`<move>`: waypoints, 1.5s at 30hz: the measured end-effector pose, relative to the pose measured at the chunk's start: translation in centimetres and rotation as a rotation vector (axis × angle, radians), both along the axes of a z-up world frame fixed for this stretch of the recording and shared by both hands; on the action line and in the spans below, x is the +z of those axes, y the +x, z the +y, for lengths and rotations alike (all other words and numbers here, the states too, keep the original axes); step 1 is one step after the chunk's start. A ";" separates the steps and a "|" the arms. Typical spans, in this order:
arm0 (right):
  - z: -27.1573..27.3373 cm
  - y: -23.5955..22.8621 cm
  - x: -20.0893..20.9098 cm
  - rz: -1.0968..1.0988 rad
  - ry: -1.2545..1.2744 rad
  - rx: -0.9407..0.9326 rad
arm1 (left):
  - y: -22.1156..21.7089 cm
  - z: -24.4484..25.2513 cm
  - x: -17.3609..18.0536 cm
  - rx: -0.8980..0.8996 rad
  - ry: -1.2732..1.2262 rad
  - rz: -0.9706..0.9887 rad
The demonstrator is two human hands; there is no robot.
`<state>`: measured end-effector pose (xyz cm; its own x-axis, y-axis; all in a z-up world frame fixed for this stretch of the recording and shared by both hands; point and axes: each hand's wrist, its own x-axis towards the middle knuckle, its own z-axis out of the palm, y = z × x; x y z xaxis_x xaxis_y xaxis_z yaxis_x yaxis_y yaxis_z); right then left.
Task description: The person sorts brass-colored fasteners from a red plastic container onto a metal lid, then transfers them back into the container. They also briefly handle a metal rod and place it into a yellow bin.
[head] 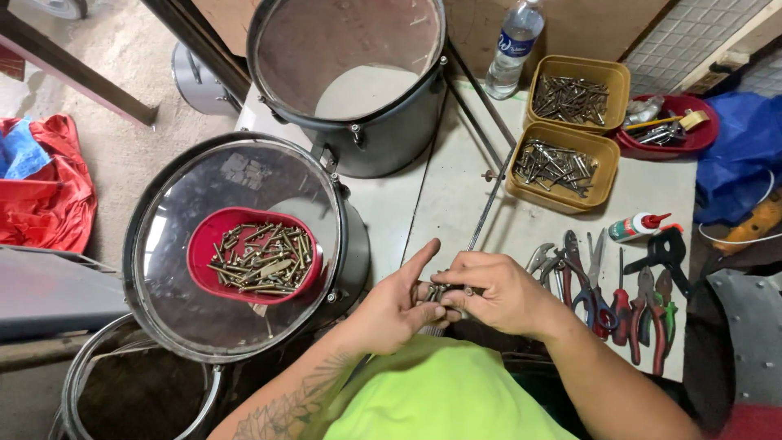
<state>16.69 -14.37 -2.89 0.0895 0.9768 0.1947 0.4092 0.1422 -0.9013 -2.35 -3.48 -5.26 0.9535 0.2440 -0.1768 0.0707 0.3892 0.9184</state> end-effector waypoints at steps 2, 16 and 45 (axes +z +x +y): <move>0.4 -0.1 0.2 0.031 -0.030 0.050 | 0.3 0.3 1.2 -0.030 0.022 0.031; 1.7 2.3 -2.8 0.144 -0.365 0.032 | 1.4 0.0 -1.7 0.090 -0.233 0.146; -2.6 22.4 -13.8 0.372 -0.302 -1.241 | -9.0 5.2 4.5 0.588 0.240 0.373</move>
